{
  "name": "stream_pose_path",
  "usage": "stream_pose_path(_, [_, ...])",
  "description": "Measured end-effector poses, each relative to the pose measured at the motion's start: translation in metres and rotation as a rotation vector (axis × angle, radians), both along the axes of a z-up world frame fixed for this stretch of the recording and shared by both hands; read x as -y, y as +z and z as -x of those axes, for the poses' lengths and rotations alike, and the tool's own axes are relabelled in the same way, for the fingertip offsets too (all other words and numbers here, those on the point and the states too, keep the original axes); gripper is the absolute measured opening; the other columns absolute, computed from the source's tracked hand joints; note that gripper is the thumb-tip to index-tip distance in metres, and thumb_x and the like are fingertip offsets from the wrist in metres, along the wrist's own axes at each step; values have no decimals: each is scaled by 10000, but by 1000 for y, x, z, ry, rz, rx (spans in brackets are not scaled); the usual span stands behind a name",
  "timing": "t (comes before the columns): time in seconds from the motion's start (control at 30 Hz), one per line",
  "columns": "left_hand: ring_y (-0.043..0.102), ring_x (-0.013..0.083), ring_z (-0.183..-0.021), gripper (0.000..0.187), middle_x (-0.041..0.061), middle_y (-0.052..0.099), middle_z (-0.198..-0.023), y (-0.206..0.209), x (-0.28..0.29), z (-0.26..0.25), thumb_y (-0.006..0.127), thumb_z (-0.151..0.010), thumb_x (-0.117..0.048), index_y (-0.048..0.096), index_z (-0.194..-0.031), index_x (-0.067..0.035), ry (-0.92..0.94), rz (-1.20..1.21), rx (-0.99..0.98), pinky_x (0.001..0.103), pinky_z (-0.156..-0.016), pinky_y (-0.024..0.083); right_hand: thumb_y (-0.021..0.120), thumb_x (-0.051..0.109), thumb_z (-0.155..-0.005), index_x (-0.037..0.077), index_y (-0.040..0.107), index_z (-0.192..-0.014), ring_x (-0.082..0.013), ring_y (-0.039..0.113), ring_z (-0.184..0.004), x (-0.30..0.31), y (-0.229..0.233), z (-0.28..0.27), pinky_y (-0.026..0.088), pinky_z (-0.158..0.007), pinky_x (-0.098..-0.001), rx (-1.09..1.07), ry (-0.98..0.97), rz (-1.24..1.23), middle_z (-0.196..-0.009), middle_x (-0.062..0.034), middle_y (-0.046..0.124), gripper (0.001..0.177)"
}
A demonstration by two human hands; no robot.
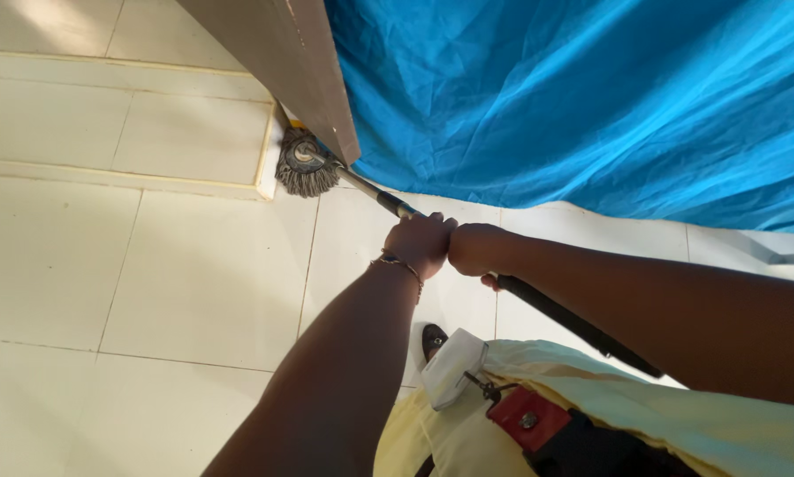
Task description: The person mops a tiled floor using a mop, pushing and pulling it across the white tiles and around stacked plastic chairs and a blue curtain.
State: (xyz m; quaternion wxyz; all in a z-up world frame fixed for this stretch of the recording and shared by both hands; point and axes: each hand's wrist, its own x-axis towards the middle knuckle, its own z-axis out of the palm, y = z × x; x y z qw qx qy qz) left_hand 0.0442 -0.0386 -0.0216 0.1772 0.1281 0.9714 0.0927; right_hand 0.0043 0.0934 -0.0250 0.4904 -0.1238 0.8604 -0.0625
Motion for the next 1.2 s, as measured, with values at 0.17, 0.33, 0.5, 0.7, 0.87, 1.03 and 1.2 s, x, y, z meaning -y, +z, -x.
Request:
stream_pose_path(0.17, [602, 282, -1214, 329, 20, 611, -1274, 14, -24, -8, 599, -946, -259, 564, -1270, -217, -67, 11, -68, 574, -1069, 402, 475, 105, -929, -24, 586, -1164, -306, 769, -644, -33, 60, -20, 623, -516, -399, -171, 137, -55, -900, -206, 735, 290])
stream_pose_path(0.33, [612, 320, -1194, 361, 53, 601, -1301, 30, -64, 10, 673, -924, -315, 598, -1257, -201, -102, -143, -89, 494, -1010, 487, 673, 255, -857, 65, 695, -1065, -299, 723, -848, -81, 105, -19, 561, -725, -436, -474, 436, -113, -945, -150, 770, 283])
stream_pose_path(0.5, [593, 317, -1228, 318, 56, 640, -1263, 36, -72, 32, 712, -869, -373, 687, -1152, -231, -91, -168, 46, 486, -1043, 477, 614, 75, -872, 84, 728, -1019, -284, 740, -876, -106, 154, -29, 582, -708, -462, -375, 251, -298, -972, -113, 746, 186])
stream_pose_path(0.7, [696, 330, -1101, 306, 116, 754, -1154, 30, -74, 20, 591, -908, -373, 732, -1079, -162, 31, -245, 179, 447, -955, 561, 593, 64, -896, 106, 695, -1041, -268, 718, -904, -108, 195, -50, 563, -718, -459, -367, 281, -274, -995, -82, 719, 182])
stream_pose_path(0.87, [701, 336, -1068, 384, 113, 753, -1114, 49, -74, -13, 550, -933, -430, 779, -1046, -142, 89, -151, 172, 456, -944, 553, 593, 52, -896, 105, 694, -1060, -274, 722, -914, -97, 208, -66, 561, -739, -451, -351, 377, -289, -1014, -93, 720, 200])
stream_pose_path(1.03, [711, 338, -1049, 389, 163, 759, -1077, 52, -48, -70, 593, -900, -403, 768, -1032, -81, 230, -160, 225, 452, -930, 565, 586, 56, -890, 125, 705, -1089, -270, 713, -922, -69, 208, -88, 553, -754, -440, -305, 494, -232, -1032, -102, 721, 242])
stream_pose_path(1.2, [719, 348, -1024, 346, 180, 753, -1048, 32, 1, -150, 622, -889, -358, 766, -1024, -74, 366, -206, 192, 445, -929, 567, 600, 20, -861, 113, 724, -1070, -303, 727, -847, -17, 197, -129, 559, -684, -463, -241, 684, -188, -978, -118, 732, 261])
